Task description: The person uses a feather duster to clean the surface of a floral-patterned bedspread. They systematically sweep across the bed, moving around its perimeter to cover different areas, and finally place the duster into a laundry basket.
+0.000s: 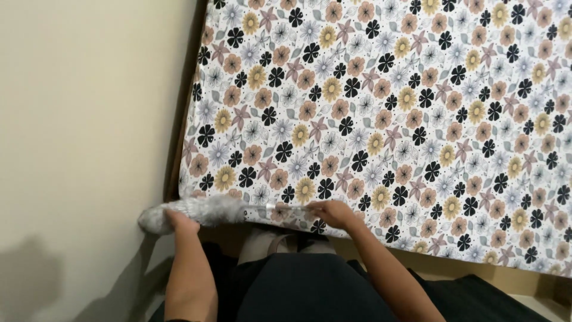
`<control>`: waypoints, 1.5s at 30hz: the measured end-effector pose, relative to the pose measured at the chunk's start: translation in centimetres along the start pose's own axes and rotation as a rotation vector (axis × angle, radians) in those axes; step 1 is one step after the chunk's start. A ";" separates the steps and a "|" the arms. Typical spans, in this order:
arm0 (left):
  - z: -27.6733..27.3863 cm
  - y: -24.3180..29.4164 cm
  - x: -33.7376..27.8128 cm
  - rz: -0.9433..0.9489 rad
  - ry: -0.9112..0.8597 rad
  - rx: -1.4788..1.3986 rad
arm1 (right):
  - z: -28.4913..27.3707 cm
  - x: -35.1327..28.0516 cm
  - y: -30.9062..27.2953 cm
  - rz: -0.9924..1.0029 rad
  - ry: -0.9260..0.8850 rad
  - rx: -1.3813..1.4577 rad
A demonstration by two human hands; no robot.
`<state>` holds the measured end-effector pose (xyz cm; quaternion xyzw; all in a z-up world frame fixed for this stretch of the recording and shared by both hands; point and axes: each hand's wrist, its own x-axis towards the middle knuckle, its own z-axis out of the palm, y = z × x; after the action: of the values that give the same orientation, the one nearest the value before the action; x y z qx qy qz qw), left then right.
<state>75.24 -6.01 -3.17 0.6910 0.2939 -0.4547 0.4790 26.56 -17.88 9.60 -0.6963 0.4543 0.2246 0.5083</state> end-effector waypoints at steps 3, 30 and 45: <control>1.6 2.1 -0.8 0.039 0.102 0.010 | -4.4 0.0 -1.0 0.119 0.110 0.185; 36.4 12.4 -1.2 0.586 0.013 1.633 | -30.6 31.7 4.1 0.201 1.125 0.493; 38.4 13.4 0.5 0.414 0.027 1.664 | -36.5 46.3 -8.9 0.212 0.699 0.236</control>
<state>73.36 -46.67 -3.21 0.8626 -0.2618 -0.4176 -0.1139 51.28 -69.22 -7.86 -0.6167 0.6924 -0.0286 0.3733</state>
